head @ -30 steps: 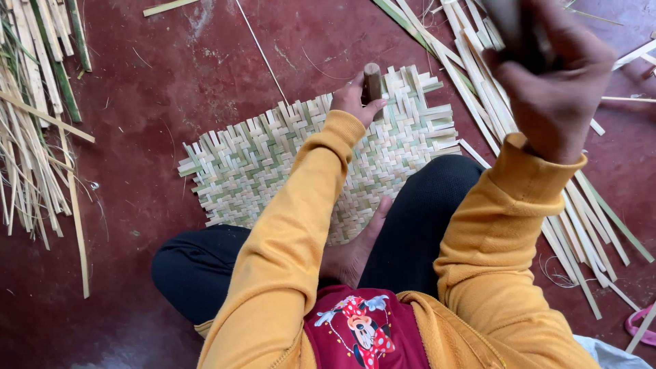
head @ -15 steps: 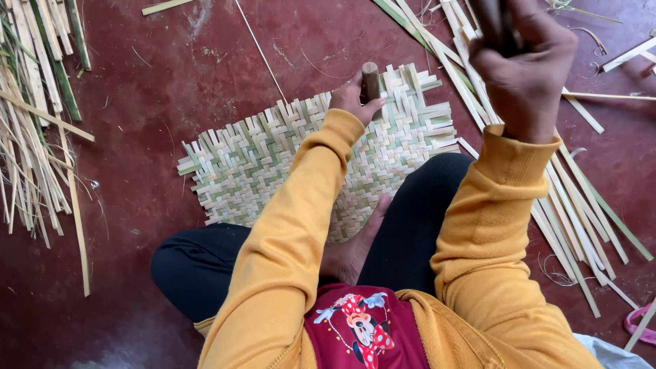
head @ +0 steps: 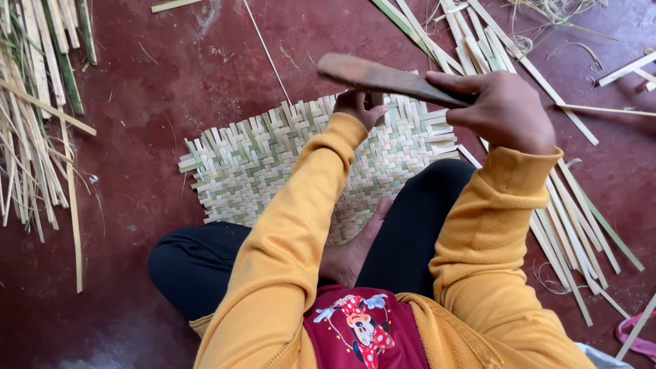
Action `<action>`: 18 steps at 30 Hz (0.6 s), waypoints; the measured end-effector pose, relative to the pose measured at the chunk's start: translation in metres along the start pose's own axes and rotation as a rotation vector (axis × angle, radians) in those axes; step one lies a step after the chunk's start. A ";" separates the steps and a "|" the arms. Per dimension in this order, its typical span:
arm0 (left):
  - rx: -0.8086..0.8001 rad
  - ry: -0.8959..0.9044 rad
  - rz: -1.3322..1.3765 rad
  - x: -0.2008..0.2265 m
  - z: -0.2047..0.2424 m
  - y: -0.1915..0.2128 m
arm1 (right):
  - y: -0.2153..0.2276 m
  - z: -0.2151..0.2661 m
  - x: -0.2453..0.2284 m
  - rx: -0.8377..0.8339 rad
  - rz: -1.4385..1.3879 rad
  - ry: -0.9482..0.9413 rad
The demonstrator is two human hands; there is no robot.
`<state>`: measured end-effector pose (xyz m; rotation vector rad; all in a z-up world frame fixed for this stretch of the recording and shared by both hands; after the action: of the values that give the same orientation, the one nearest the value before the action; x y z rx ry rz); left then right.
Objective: Using a wooden tool to strike and tighten the edges of a woven bamboo mat on the floor.
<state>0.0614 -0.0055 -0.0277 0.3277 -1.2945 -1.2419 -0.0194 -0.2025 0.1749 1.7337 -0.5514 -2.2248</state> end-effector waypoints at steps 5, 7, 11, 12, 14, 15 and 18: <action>0.016 -0.032 0.085 -0.008 0.000 0.004 | 0.009 0.007 -0.016 0.025 -0.067 0.072; 0.054 0.028 0.085 -0.014 0.007 0.024 | 0.019 0.013 -0.030 0.068 -0.412 0.401; 0.156 -0.022 0.050 -0.037 0.013 0.033 | 0.025 0.015 -0.019 0.155 -0.557 0.588; 0.093 -0.007 0.023 -0.038 0.016 0.029 | 0.026 0.018 -0.019 0.176 -0.555 0.625; 0.043 -0.009 -0.004 -0.038 0.009 0.026 | 0.029 0.019 -0.024 0.206 -0.545 0.680; 0.040 -0.013 -0.015 -0.041 0.009 0.020 | 0.030 0.021 -0.024 0.229 -0.534 0.642; 0.002 0.019 -0.032 -0.044 0.005 0.013 | 0.027 0.017 -0.024 0.235 -0.521 0.625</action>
<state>0.0727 0.0379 -0.0392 0.3627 -1.2785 -1.2615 -0.0303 -0.2141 0.2118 2.7913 -0.2296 -1.7592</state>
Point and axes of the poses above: each hand's wrist, its own z-axis away from the middle knuckle, its own y-axis out of the back of the hand, x = y × z, the point moved 8 cm from there along -z, towards the middle knuckle, and after that the axes turned 11 degrees about -z, right-handed, at the moved point
